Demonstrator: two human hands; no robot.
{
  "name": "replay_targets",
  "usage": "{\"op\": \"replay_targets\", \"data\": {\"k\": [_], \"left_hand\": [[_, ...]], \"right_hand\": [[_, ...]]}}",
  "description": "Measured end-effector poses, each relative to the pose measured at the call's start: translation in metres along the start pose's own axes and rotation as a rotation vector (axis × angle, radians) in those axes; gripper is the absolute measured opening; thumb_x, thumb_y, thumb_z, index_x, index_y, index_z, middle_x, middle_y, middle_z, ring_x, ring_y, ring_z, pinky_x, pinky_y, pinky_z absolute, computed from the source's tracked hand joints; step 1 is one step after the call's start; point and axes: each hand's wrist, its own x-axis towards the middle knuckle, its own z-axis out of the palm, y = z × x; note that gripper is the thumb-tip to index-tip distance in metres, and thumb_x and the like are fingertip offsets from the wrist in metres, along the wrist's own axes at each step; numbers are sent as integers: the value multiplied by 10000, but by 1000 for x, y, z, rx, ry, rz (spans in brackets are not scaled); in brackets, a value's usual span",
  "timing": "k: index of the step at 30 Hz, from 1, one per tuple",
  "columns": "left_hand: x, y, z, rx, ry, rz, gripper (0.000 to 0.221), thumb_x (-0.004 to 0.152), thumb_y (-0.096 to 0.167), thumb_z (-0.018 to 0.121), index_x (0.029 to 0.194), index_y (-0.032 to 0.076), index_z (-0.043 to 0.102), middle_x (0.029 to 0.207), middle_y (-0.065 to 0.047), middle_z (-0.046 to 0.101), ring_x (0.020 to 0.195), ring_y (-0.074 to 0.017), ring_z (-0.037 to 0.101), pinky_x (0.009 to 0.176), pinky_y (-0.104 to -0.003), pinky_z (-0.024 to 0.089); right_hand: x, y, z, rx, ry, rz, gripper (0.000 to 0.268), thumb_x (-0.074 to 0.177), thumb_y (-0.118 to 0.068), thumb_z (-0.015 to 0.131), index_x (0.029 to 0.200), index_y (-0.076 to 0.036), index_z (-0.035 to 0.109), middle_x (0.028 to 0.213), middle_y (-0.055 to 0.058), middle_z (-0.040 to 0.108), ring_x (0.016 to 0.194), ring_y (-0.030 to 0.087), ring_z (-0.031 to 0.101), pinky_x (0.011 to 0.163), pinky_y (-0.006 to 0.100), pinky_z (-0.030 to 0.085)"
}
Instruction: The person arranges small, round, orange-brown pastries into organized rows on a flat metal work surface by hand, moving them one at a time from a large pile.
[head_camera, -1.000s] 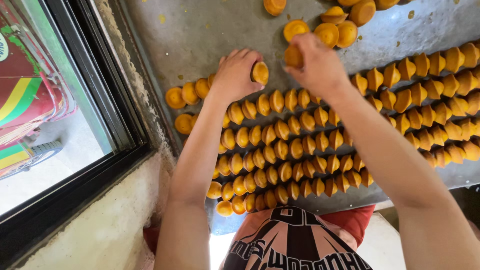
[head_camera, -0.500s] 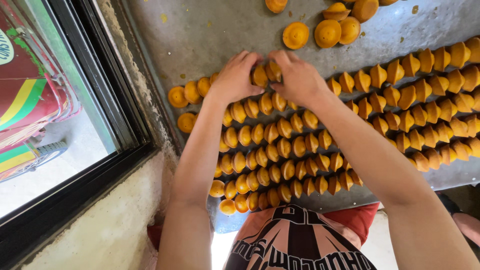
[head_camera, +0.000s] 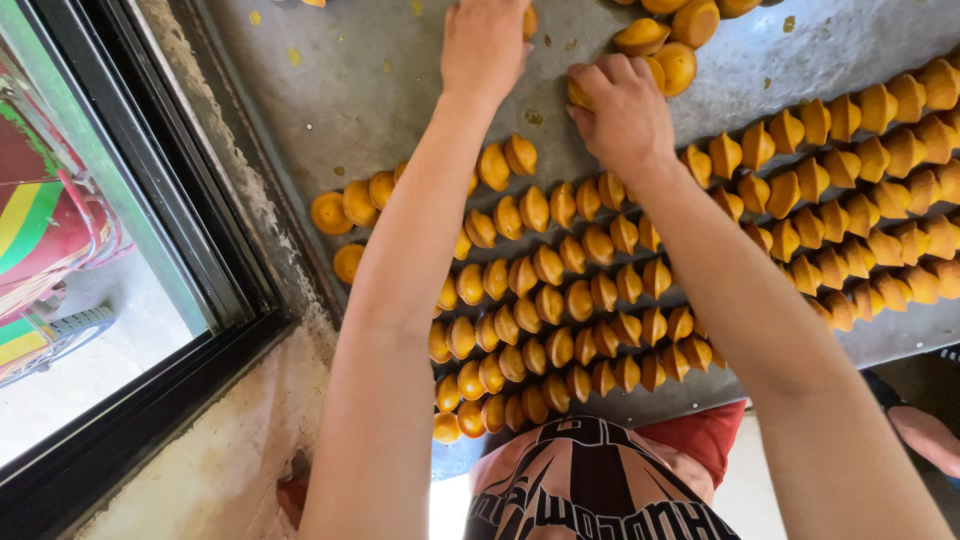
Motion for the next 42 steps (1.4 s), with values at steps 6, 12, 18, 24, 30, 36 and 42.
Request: {"op": "replay_targets", "data": {"k": [6, 12, 18, 24, 30, 36, 42], "left_hand": [[-28, 8, -44, -76, -79, -118, 611, 655, 225, 924, 1185, 157, 628, 1139, -115, 646, 1033, -358, 611, 796, -493, 535], [-59, 35, -48, -710, -281, -256, 354, 941, 161, 799, 1259, 149, 642, 1062, -65, 706, 868, -205, 745, 870, -347, 642], [-57, 57, -60, -431, -321, -15, 627, 708, 237, 935, 1241, 147, 618, 1240, -75, 609, 1147, -336, 587, 936, -450, 499], [-56, 84, -38, -13, -561, 45, 637, 759, 104, 830, 1345, 159, 587, 1355, -70, 576, 1276, -325, 558, 1027, -482, 491], [-45, 56, -33, -322, -560, -91, 677, 623, 272, 931, 1233, 154, 662, 1238, -72, 613, 1210, -338, 555, 1029, -463, 454], [-62, 47, -32, -405, -598, -115, 652, 641, 329, 950, 1202, 135, 681, 1210, -92, 629, 1226, -358, 544, 1021, -437, 461], [-58, 54, -46, -355, -653, -81, 837, 593, 319, 962, 1326, 164, 588, 1294, -77, 585, 1260, -357, 496, 1039, -463, 427]], "right_hand": [[-26, 13, -17, 34, -108, 24, 519, 859, -108, 821, 1351, -82, 657, 1164, 162, 630, 1088, 409, 621, 932, 488, 520], [-28, 20, -18, 132, -125, 112, 519, 864, -121, 815, 1362, -95, 670, 1172, 184, 629, 994, 376, 665, 858, 473, 545], [-29, 18, -16, 112, -100, 97, 521, 872, -126, 819, 1367, -82, 664, 1185, 187, 632, 1017, 408, 653, 874, 482, 540], [-28, 17, -13, 88, -50, 84, 493, 862, -122, 811, 1320, -31, 653, 1184, 211, 665, 1029, 435, 651, 865, 496, 537], [-32, 20, -14, 137, -70, 189, 281, 945, -173, 812, 1192, -72, 724, 924, 158, 722, 865, 379, 693, 772, 480, 554], [-34, 12, -14, 163, -69, 73, 271, 953, -143, 781, 1202, -53, 725, 959, 161, 720, 826, 360, 694, 718, 465, 545], [-40, 6, -20, 371, -111, 55, 299, 934, -117, 772, 1208, -42, 677, 1007, 147, 697, 818, 293, 728, 734, 428, 567]]}}
